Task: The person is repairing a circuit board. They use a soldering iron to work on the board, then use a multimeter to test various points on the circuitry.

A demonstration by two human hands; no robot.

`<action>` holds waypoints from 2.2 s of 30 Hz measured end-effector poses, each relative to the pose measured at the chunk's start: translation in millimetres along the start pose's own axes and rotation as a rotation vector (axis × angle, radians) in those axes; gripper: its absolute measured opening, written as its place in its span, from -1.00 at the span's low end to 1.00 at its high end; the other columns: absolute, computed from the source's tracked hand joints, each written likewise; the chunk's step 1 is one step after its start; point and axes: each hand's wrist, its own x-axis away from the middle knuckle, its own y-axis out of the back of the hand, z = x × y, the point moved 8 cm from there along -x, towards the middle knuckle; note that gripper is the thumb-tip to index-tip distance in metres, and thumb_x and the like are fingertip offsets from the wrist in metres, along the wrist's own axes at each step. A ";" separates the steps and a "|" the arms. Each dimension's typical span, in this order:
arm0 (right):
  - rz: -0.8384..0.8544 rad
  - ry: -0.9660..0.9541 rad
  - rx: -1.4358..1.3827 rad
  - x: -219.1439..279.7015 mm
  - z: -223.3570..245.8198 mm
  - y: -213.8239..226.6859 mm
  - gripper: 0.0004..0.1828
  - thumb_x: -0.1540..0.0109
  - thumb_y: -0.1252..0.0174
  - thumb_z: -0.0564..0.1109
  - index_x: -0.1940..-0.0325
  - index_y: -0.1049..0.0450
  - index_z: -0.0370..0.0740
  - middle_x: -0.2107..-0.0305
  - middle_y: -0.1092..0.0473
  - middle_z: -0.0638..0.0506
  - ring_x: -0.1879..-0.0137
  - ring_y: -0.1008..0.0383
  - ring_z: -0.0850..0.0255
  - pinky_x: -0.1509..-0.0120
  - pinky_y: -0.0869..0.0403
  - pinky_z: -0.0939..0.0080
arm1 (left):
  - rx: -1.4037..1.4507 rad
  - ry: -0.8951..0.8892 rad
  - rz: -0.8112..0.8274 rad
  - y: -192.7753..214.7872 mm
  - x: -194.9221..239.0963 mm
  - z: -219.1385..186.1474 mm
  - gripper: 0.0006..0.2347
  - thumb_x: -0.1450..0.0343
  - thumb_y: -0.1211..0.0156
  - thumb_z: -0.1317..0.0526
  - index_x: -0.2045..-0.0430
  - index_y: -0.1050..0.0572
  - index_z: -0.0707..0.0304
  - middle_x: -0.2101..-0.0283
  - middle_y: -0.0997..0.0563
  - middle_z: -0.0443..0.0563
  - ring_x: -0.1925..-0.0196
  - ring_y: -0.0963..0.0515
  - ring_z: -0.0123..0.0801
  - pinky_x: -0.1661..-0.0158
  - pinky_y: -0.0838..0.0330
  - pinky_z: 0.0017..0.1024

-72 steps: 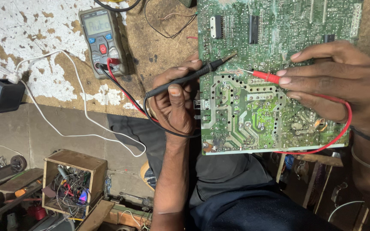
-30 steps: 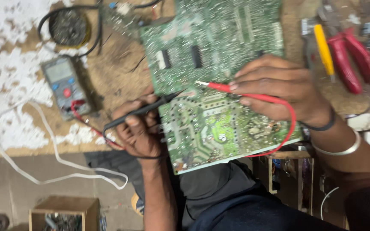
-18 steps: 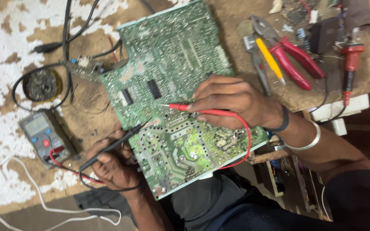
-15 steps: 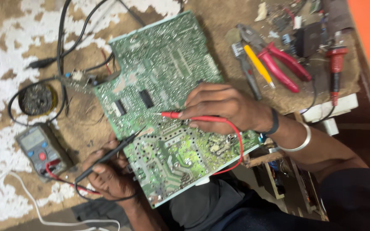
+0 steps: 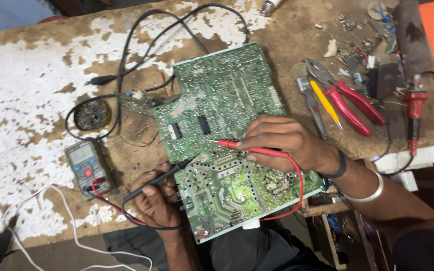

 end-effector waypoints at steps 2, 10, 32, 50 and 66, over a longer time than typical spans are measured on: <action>0.002 -0.004 0.008 0.3 1.2 -0.2 -0.66 -0.11 -0.40 -0.28 0.03 -0.59 -0.33 0.21 -0.56 -0.10 0.02 -0.61 0.03 -0.04 -0.59 0.12 | 0.009 -0.013 0.029 -1.7 0.5 -1.1 -0.72 -0.65 -0.10 0.06 0.04 -0.40 0.37 0.11 -0.61 0.25 0.29 -0.48 -0.48 -0.44 -0.39 0.00; -0.004 0.006 0.015 -0.1 2.3 -0.6 -0.68 -0.14 -0.39 -0.27 0.02 -0.58 -0.32 0.19 -0.57 -0.09 0.01 -0.61 0.03 -0.05 -0.59 0.12 | 0.115 0.112 -0.054 7.6 1.3 9.6 -0.74 -0.59 -0.10 0.11 0.06 -0.39 0.40 0.03 -0.63 0.34 0.19 -0.56 -0.39 0.00 -0.43 -0.38; 0.007 -0.013 0.000 3.3 -1.6 -2.0 -0.65 -0.12 -0.39 -0.26 0.01 -0.59 -0.32 0.20 -0.58 -0.08 0.04 -0.61 0.06 -0.01 -0.60 0.15 | 0.098 0.073 -0.027 9.2 -0.3 9.6 -0.74 -0.62 -0.09 0.13 0.05 -0.41 0.44 0.04 -0.62 0.38 0.03 -0.64 -0.27 -0.01 -0.50 -0.41; -0.009 -0.044 0.004 -1.2 -0.9 -7.7 -0.71 -0.13 -0.39 -0.28 0.07 -0.57 -0.33 0.24 -0.56 -0.11 0.08 -0.62 0.06 0.01 -0.59 0.14 | 0.067 0.068 -0.009 4.8 1.4 6.6 -0.73 -0.62 -0.11 0.11 0.05 -0.44 0.42 0.01 -0.63 0.34 0.18 -0.51 -0.42 0.14 -0.39 -0.53; 0.038 -0.112 0.051 1.2 -6.0 -11.8 -0.71 -0.10 -0.36 -0.27 0.09 -0.58 -0.32 0.25 -0.56 -0.10 0.07 -0.62 0.06 -0.03 -0.56 0.12 | 0.077 0.021 0.069 -7.6 -3.8 -4.6 -0.72 -0.63 -0.09 0.08 0.06 -0.43 0.41 0.11 -0.63 0.20 0.22 -0.47 -0.49 -0.36 -0.40 -0.11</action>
